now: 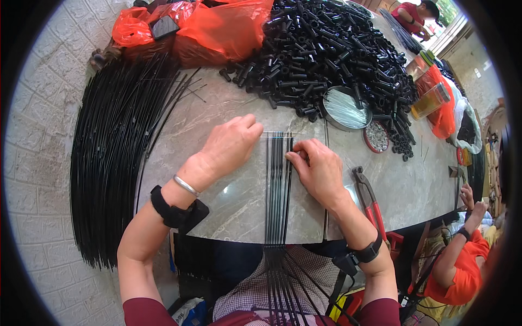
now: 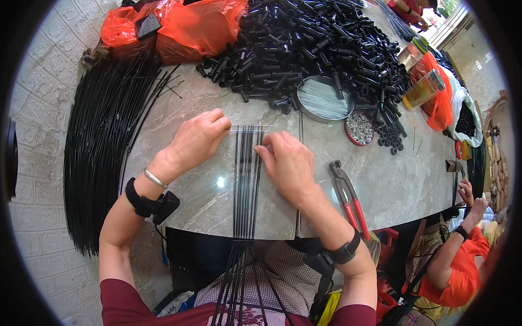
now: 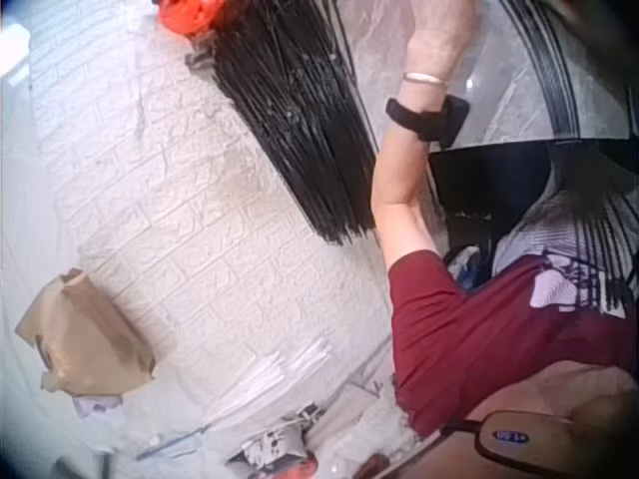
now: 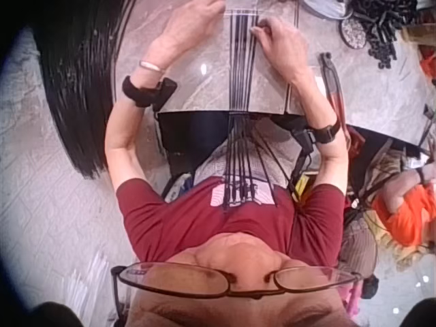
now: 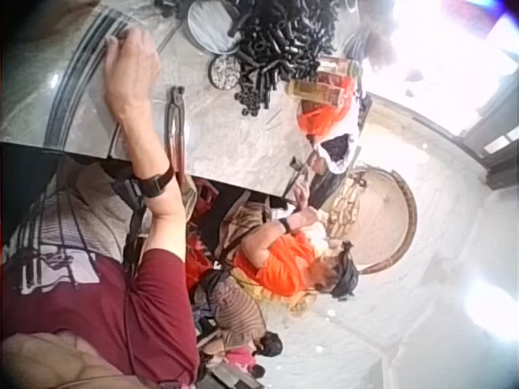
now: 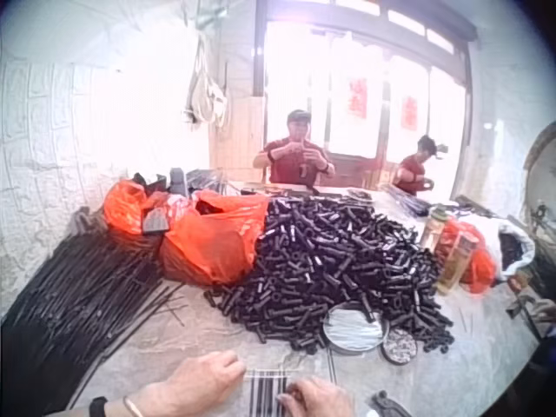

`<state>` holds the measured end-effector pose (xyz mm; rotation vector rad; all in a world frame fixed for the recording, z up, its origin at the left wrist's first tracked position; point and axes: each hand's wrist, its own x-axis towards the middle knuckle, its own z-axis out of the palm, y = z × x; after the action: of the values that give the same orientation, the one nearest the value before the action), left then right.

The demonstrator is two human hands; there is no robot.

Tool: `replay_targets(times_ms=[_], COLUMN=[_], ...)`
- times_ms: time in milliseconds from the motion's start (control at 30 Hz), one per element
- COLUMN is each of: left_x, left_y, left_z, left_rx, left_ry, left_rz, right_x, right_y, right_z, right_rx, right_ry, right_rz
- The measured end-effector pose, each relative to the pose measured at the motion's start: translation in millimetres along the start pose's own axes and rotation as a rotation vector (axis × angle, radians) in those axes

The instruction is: Assembling and capping metal umbrella ribs at a factory workstation.

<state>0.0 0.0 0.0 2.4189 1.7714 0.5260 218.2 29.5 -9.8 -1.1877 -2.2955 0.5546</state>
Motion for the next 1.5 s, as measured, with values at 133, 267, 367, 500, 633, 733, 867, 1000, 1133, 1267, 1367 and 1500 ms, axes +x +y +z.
replay_targets(times_ms=[133,267,367,500,633,733,867,1000,1133,1267,1367,1500], left_x=[-0.3,-0.9,-1.4,-0.1,0.5,0.2,-0.7,4.5,21.4,30.9,32.3,34.5], left_y=[-0.3,2.8,5.0,5.0,5.2,5.2,9.7,30.6,40.7,33.4,34.1,34.4], left_z=[-0.9,-3.4,-4.4,-4.0,-3.2,-3.3,-7.6,-14.9,-6.5,12.1,15.2,15.3], left_rx=[0.016,0.045,0.055,0.065,0.063,0.064,0.069,0.119,0.086,0.004,-0.033,-0.083], left_ry=[0.004,-0.006,0.005,-0.006,-0.007,-0.009,-0.006,0.062,0.005,0.019,0.029,0.029], left_rz=[0.011,0.005,0.009,0.011,0.003,0.000,-0.047,-0.028,0.012,-0.005,-0.018,-0.027], right_x=[-0.3,-0.8,-0.8,-1.1,-1.5,-2.0,-1.8,-1.6,-1.6,-1.1,-1.2,-1.4], right_y=[-0.5,-0.8,-0.9,0.0,1.2,1.9,1.0,2.1,2.4,-0.1,-0.3,1.8], right_z=[0.6,3.1,2.8,2.2,1.8,1.9,1.1,0.3,0.9,2.3,0.0,-0.2], right_rx=[0.009,-0.012,-0.007,-0.008,-0.003,0.001,0.010,-0.006,-0.013,-0.006,-0.011,-0.015], right_ry=[0.002,0.043,0.047,0.043,0.036,0.034,0.025,0.015,0.036,0.037,0.013,0.022], right_rz=[0.005,-0.017,-0.019,-0.023,-0.022,-0.022,-0.011,-0.013,-0.028,-0.010,-0.007,-0.009])
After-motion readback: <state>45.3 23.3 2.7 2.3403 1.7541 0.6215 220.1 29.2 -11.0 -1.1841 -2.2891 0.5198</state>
